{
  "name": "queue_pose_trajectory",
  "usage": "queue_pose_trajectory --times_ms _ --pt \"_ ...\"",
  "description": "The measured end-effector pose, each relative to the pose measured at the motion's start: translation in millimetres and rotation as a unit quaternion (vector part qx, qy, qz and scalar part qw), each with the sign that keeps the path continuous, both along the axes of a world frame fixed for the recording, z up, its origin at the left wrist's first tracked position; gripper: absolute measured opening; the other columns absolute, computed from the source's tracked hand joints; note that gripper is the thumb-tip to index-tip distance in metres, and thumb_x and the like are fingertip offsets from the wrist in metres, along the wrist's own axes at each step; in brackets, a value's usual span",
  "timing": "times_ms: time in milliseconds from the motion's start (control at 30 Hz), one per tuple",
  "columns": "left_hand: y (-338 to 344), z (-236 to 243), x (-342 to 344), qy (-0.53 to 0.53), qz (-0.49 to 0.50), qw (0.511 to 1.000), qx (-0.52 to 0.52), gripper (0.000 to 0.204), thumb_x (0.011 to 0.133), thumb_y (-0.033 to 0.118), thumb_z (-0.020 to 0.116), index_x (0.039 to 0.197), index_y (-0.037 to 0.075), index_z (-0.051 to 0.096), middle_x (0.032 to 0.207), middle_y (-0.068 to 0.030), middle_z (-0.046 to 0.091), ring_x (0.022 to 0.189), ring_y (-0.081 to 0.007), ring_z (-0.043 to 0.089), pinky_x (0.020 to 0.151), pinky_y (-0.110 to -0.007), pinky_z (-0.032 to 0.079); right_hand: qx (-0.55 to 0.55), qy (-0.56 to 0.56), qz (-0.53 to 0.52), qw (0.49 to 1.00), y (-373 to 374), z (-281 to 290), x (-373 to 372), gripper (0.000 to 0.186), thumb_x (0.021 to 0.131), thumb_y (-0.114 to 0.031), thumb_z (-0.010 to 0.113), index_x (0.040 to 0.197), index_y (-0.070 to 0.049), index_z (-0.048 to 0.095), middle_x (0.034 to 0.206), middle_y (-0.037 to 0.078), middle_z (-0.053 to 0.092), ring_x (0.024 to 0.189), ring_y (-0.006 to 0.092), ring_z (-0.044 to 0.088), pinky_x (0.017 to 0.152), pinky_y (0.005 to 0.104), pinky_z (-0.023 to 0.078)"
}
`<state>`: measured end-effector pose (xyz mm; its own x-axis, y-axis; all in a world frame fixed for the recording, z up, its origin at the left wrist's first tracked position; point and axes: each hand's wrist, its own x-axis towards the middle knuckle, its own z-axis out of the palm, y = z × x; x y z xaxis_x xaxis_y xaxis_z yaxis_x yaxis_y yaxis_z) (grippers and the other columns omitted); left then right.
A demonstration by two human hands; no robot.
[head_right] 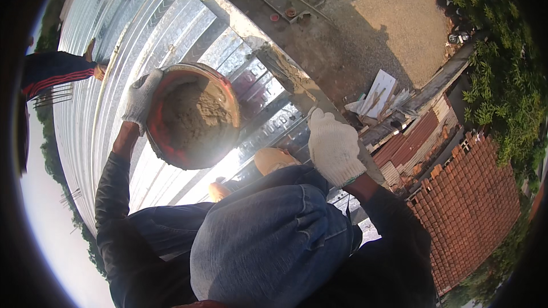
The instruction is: The person scoops wet cement from a red bucket using a trowel and applies it to a metal roof edge. They repeatedly smooth the cement along the edge while standing on the roof.
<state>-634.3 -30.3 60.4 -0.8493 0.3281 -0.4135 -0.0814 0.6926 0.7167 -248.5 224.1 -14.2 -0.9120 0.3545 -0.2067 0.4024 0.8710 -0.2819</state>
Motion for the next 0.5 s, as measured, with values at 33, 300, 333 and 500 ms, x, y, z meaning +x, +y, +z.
queue_pose_trajectory --times_ms 33,300,333,500 --pt "0.4 0.4 0.4 -0.003 0.001 1.0 0.003 0.045 0.109 0.036 0.079 0.13 -0.005 0.08 0.116 -0.0104 0.082 0.102 -0.0182 0.077 0.094 -0.034 0.062 -0.024 0.033 -0.011 0.999 2.3 4.0 1.0 0.025 0.096 -0.021 0.075 0.113 -0.008 0.063 0.094 0.012 0.071 0.081 0.031 0.081 0.062 0.0416 0.063" --pt "8.0 2.5 4.9 -0.017 -0.006 1.0 0.01 0.044 0.109 0.036 0.079 0.127 -0.004 0.081 0.114 -0.0094 0.082 0.101 -0.0175 0.076 0.093 -0.034 0.062 -0.049 0.117 -0.057 0.99 12.7 -55.1 -46.8 0.026 0.098 -0.019 0.072 0.12 -0.006 0.066 0.099 0.017 0.072 0.084 0.039 0.077 0.071 0.0505 0.061" --pt "8.3 2.2 5.3 -0.013 -0.007 1.0 0.009 0.044 0.109 0.036 0.08 0.127 -0.004 0.081 0.114 -0.0093 0.082 0.101 -0.0173 0.076 0.093 -0.034 0.062 -0.038 0.097 -0.058 0.993 8.2 -66.3 -47.1 0.026 0.098 -0.018 0.072 0.12 -0.006 0.066 0.098 0.016 0.072 0.082 0.0382 0.077 0.069 0.0498 0.061" --pt "7.5 -2.5 3.5 -0.005 0.004 1.0 -0.006 0.043 0.109 0.036 0.08 0.126 -0.003 0.081 0.112 -0.0084 0.082 0.098 -0.0165 0.075 0.09 -0.033 0.061 0.036 -0.013 -0.04 0.998 -45.9 -75.4 -32.6 0.03 0.096 -0.016 0.075 0.12 -0.004 0.063 0.094 0.01 0.074 0.076 0.0244 0.081 0.061 0.0381 0.063"
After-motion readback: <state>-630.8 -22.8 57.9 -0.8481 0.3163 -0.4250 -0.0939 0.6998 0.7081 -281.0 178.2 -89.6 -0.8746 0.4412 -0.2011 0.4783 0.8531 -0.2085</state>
